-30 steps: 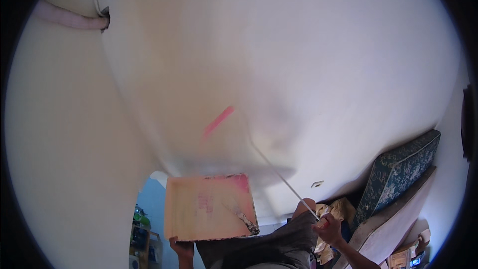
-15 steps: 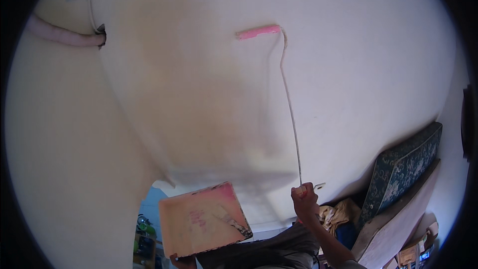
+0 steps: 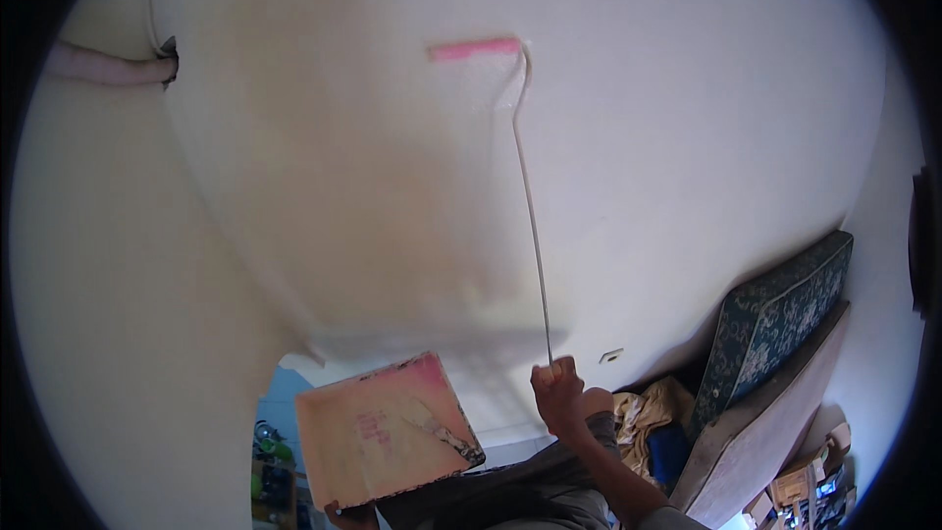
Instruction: The person paints the upper section of a wall using a roller. They repeatedly dip the roller into a paint tray and apply pink paint to the surface, working around a pipe and corners.
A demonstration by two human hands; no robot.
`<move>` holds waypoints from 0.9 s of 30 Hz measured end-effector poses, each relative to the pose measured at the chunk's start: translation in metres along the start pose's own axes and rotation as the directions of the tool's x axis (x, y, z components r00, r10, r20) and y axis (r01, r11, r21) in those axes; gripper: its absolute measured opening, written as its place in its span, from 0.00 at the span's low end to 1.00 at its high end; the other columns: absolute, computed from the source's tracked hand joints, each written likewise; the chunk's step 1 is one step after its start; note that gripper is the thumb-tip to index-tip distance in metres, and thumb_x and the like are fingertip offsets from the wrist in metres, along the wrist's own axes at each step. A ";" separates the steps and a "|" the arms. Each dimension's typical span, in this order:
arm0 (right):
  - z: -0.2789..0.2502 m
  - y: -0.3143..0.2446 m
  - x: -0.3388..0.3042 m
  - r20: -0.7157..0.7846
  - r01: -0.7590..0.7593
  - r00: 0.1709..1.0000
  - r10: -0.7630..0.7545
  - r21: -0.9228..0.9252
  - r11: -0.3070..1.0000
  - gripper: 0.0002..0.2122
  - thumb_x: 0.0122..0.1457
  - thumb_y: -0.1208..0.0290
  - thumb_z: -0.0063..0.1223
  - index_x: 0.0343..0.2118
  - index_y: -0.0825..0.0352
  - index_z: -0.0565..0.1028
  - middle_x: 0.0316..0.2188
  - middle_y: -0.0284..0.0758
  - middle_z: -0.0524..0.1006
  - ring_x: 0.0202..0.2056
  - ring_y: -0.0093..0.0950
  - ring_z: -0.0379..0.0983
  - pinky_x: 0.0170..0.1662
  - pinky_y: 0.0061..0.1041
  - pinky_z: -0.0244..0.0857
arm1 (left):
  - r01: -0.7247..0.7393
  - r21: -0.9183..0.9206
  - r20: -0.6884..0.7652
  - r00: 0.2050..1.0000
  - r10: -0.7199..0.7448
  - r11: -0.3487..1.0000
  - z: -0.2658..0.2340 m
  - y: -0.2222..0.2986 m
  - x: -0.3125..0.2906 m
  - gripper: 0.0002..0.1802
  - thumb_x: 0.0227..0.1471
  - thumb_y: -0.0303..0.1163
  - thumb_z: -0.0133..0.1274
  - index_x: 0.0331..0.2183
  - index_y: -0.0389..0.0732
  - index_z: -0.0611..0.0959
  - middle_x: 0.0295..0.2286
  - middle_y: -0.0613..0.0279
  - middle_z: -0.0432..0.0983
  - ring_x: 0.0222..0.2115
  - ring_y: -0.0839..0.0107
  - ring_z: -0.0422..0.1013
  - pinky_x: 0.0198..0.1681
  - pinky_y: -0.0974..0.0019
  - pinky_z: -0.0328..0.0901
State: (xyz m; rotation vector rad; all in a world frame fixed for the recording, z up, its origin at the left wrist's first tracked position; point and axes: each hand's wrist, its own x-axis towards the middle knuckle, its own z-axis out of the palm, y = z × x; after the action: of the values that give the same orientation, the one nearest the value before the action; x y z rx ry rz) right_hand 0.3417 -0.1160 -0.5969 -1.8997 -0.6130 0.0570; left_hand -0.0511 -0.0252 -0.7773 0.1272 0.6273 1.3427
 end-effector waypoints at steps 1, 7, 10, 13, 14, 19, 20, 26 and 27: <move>0.000 0.022 -0.009 -0.010 0.058 0.998 -0.059 -0.088 0.994 0.15 0.52 0.65 0.54 0.32 0.71 0.64 0.19 0.48 0.72 0.25 0.50 0.71 0.29 0.42 0.65 | -0.023 -0.040 -0.026 0.999 0.022 0.999 0.001 -0.002 0.001 0.39 0.37 0.47 0.53 0.51 0.41 0.67 0.45 0.56 0.67 0.46 0.59 0.65 0.46 0.55 0.63; -0.012 0.043 -0.072 0.058 -0.062 0.996 0.070 -0.126 0.990 0.18 0.46 0.67 0.60 0.35 0.71 0.66 0.25 0.45 0.72 0.27 0.40 0.72 0.31 0.34 0.66 | 0.016 0.060 0.041 0.999 -0.019 0.998 -0.005 -0.001 -0.007 0.39 0.37 0.48 0.51 0.52 0.41 0.66 0.47 0.56 0.67 0.47 0.58 0.65 0.46 0.55 0.63; -0.018 0.049 -0.078 0.085 0.092 0.992 -0.091 -0.005 0.996 0.20 0.46 0.69 0.60 0.40 0.71 0.66 0.26 0.42 0.72 0.24 0.35 0.72 0.29 0.32 0.66 | -0.036 0.025 0.042 0.998 0.035 0.999 0.006 -0.003 -0.005 0.39 0.37 0.49 0.51 0.52 0.42 0.66 0.47 0.56 0.67 0.47 0.59 0.65 0.44 0.55 0.64; -0.025 0.058 -0.080 0.243 -0.050 0.970 -0.007 0.227 0.973 0.21 0.48 0.70 0.57 0.43 0.71 0.64 0.24 0.41 0.72 0.23 0.35 0.72 0.30 0.32 0.67 | -0.022 0.035 0.037 0.999 0.021 0.999 0.010 -0.005 -0.008 0.39 0.37 0.48 0.52 0.52 0.42 0.66 0.46 0.56 0.68 0.46 0.59 0.66 0.43 0.56 0.65; -0.027 0.061 -0.083 0.407 -0.331 0.896 0.179 0.343 0.879 0.20 0.50 0.70 0.55 0.44 0.71 0.64 0.23 0.41 0.73 0.24 0.38 0.72 0.32 0.33 0.67 | -0.022 0.031 0.032 0.999 0.021 0.999 0.008 -0.004 -0.008 0.39 0.37 0.48 0.52 0.52 0.42 0.66 0.46 0.56 0.68 0.46 0.59 0.66 0.43 0.56 0.65; -0.022 0.086 -0.075 0.299 -0.032 0.954 -0.011 0.140 0.990 0.19 0.54 0.69 0.52 0.46 0.69 0.62 0.21 0.37 0.71 0.19 0.28 0.69 0.25 0.27 0.64 | 0.029 -0.035 0.060 0.998 -0.027 0.999 0.007 -0.009 -0.009 0.39 0.37 0.44 0.53 0.52 0.42 0.66 0.47 0.56 0.67 0.46 0.59 0.66 0.44 0.56 0.66; -0.020 0.087 -0.071 0.209 0.187 0.956 -0.205 0.103 0.977 0.18 0.55 0.70 0.50 0.47 0.68 0.61 0.20 0.32 0.69 0.16 0.19 0.65 0.20 0.20 0.61 | 0.031 -0.031 0.061 0.998 -0.029 0.999 0.007 -0.009 -0.008 0.39 0.37 0.44 0.53 0.52 0.42 0.66 0.47 0.56 0.67 0.46 0.59 0.66 0.44 0.56 0.66; -0.011 0.021 -0.025 0.369 -0.039 0.928 -0.042 0.208 0.977 0.16 0.56 0.69 0.50 0.44 0.68 0.62 0.18 0.31 0.68 0.15 0.19 0.64 0.18 0.22 0.60 | 0.018 -0.008 0.045 0.999 -0.017 1.000 0.005 0.002 -0.008 0.39 0.37 0.44 0.53 0.53 0.42 0.65 0.48 0.56 0.66 0.48 0.59 0.65 0.45 0.56 0.65; -0.009 0.028 -0.030 0.361 -0.035 0.932 -0.043 0.205 0.978 0.16 0.56 0.69 0.50 0.44 0.68 0.62 0.18 0.31 0.68 0.15 0.19 0.64 0.18 0.22 0.60 | 0.020 -0.004 0.052 0.998 -0.019 1.000 0.011 -0.001 -0.010 0.39 0.37 0.44 0.53 0.53 0.41 0.65 0.48 0.56 0.66 0.49 0.58 0.64 0.46 0.55 0.64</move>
State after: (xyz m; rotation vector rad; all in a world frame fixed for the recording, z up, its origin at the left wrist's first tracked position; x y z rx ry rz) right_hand 0.3291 -0.1445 -0.6247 -1.6929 -0.8267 0.4641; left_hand -0.0457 -0.0319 -0.7652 0.1510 0.5803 1.3181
